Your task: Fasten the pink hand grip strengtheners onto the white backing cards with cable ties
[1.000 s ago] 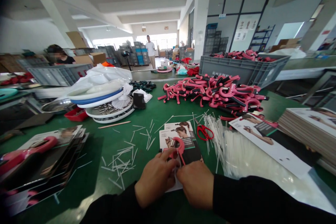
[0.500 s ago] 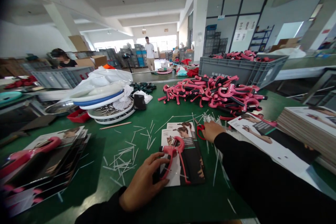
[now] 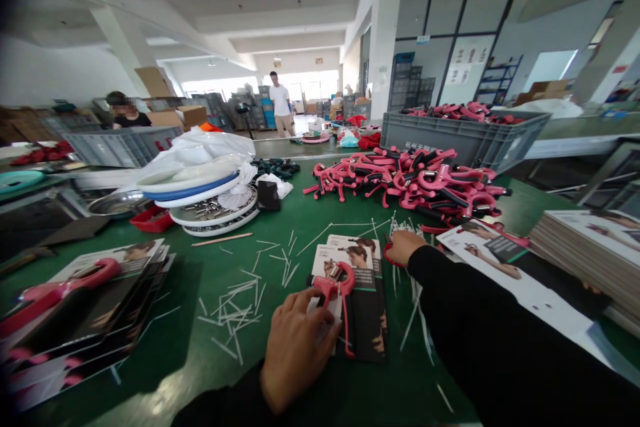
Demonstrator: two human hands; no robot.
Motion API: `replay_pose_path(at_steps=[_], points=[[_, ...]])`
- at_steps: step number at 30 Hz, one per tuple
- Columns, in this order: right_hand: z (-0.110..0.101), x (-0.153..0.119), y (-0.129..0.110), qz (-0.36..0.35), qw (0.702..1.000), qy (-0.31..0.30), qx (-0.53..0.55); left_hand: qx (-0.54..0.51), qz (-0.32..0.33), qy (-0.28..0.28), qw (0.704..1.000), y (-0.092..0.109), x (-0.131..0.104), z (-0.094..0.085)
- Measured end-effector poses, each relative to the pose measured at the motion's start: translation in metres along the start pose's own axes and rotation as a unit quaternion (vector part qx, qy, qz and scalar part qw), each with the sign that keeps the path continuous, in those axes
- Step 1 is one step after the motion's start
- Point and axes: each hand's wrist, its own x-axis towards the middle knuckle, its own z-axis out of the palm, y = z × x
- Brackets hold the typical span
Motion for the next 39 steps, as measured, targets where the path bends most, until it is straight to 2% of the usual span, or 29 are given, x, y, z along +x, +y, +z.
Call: replay_pose_path(at_steps=[4, 7, 9, 11, 13, 16, 20, 23, 27, 33, 39], points=[[-0.013, -0.023, 0.016, -0.002, 0.994, -0.009, 0.111, -0.005, -0.047, 0.003, 0.999, 0.004, 0.009, 0.005], [-0.011, -0.050, 0.027, -0.029, 0.981, -0.036, 0.189, -0.053, -0.081, -0.007, 0.995, 0.001, 0.015, 0.008], [-0.007, -0.071, 0.028, -0.060, 0.970, -0.061, 0.229, -0.101, -0.102, -0.012, 0.990, -0.003, 0.017, 0.010], [-0.004, -0.090, 0.022, -0.122, 0.964, -0.062, 0.229, -0.145, -0.113, -0.016, 0.983, -0.008, 0.018, 0.012], [-0.002, -0.108, 0.011, -0.221, 0.961, -0.018, 0.166, -0.174, -0.108, -0.018, 0.979, -0.012, 0.018, 0.013], [-0.001, -0.125, -0.007, -0.341, 0.937, 0.073, -0.011, -0.200, -0.097, -0.026, 0.975, -0.016, 0.018, 0.013], [-0.003, -0.128, -0.025, -0.416, 0.858, 0.197, -0.229, -0.226, -0.101, -0.032, 0.968, -0.018, 0.018, 0.013], [-0.004, -0.126, -0.038, -0.441, 0.808, 0.260, -0.293, -0.248, -0.099, -0.032, 0.963, -0.019, 0.019, 0.013], [-0.001, -0.123, -0.054, -0.459, 0.780, 0.285, -0.316, -0.272, -0.096, -0.032, 0.957, -0.021, 0.019, 0.012], [0.007, -0.119, -0.061, -0.482, 0.765, 0.286, -0.319, -0.277, -0.098, -0.031, 0.955, -0.022, 0.019, 0.010], [0.010, -0.117, -0.064, -0.474, 0.764, 0.283, -0.335, -0.270, -0.096, -0.038, 0.957, -0.021, 0.018, 0.009]])
